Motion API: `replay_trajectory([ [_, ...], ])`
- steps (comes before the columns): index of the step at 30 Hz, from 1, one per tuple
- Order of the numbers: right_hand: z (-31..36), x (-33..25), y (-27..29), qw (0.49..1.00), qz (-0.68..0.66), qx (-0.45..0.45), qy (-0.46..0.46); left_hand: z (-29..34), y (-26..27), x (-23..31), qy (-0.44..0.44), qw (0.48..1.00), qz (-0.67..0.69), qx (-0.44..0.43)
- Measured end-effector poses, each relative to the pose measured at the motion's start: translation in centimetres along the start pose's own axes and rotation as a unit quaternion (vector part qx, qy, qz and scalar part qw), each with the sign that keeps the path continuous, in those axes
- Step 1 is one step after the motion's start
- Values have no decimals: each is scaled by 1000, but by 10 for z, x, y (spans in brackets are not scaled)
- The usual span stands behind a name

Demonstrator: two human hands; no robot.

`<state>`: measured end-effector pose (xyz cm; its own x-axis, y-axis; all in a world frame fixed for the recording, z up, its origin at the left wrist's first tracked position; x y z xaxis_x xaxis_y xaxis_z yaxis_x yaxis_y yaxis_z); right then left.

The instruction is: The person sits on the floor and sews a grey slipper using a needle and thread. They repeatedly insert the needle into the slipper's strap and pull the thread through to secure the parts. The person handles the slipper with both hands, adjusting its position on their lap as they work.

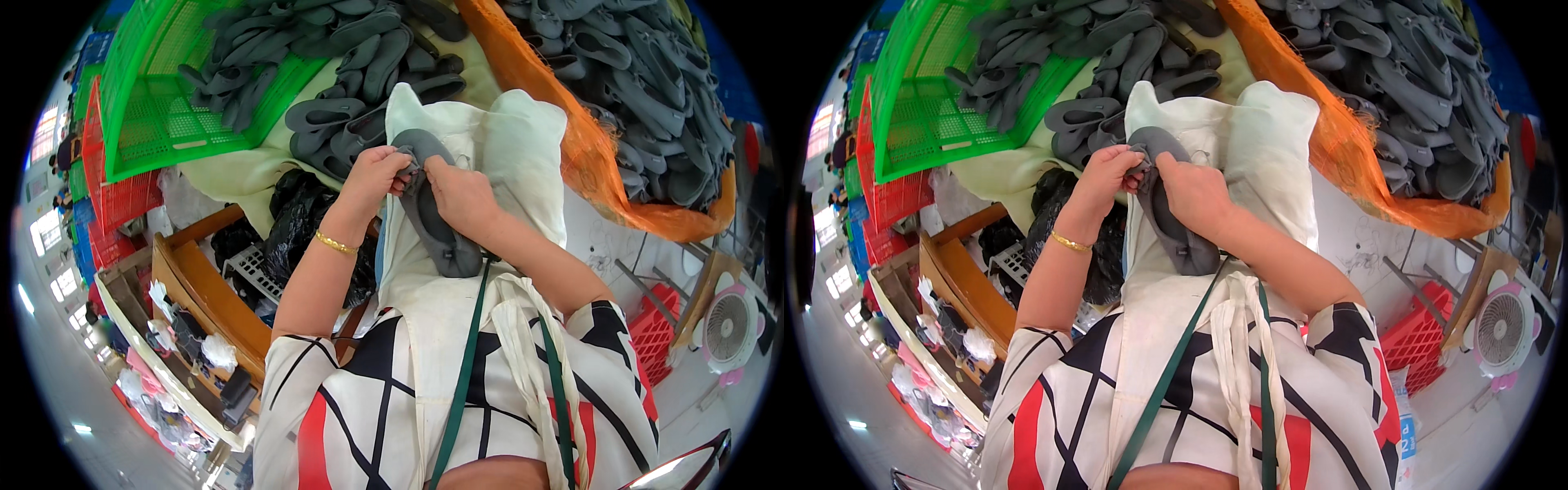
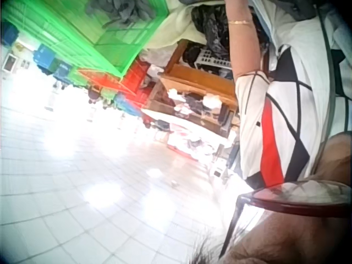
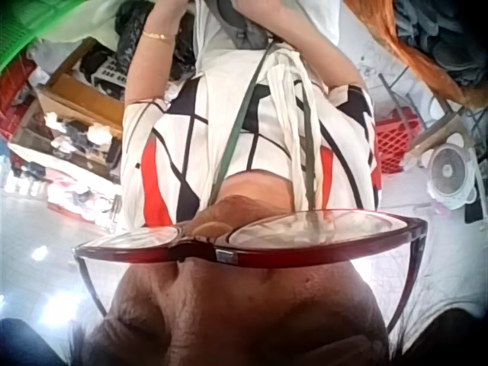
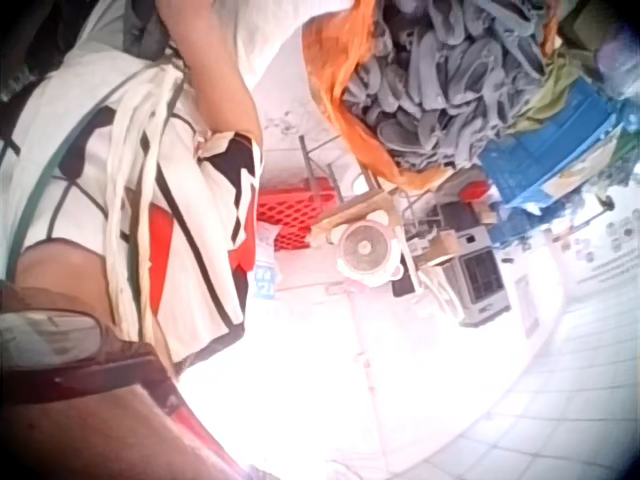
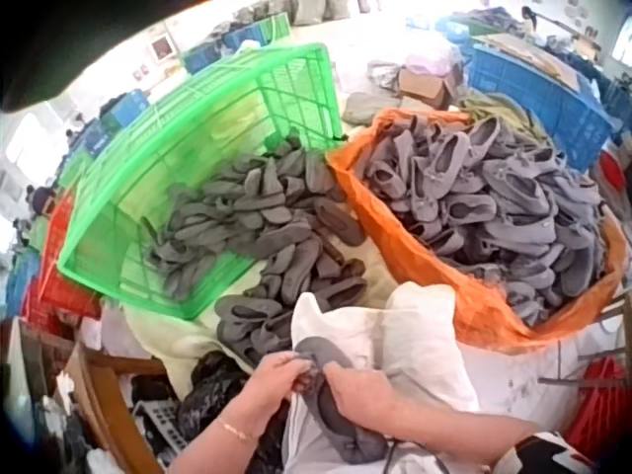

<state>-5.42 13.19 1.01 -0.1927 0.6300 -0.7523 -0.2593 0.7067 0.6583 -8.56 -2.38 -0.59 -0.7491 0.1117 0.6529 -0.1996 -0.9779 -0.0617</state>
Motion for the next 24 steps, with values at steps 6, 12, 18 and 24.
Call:
replay_trajectory([
  [6,-4,-7,2,997,-55,30,-35,-1,4,-6,9,997,58,-49],
  [12,-26,-4,7,975,-199,18,-99,0,2,-9,-6,996,84,-36],
  [18,-35,-7,30,994,-104,18,-17,-6,7,-19,-21,994,102,-19],
  [24,-41,1,14,989,-104,101,9,-10,3,-18,-29,996,79,-10],
])
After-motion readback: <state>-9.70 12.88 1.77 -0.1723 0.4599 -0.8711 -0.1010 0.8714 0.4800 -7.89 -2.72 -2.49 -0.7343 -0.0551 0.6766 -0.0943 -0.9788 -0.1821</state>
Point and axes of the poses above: each hand's wrist, its own z-axis away from the middle knuckle, its own y-axis out of the back of the hand, x = y × z, the point moved 6 cm from there along -z, towards the middle knuckle, and after that the axes turned 2 degrees about y, right-handed, at the moved point
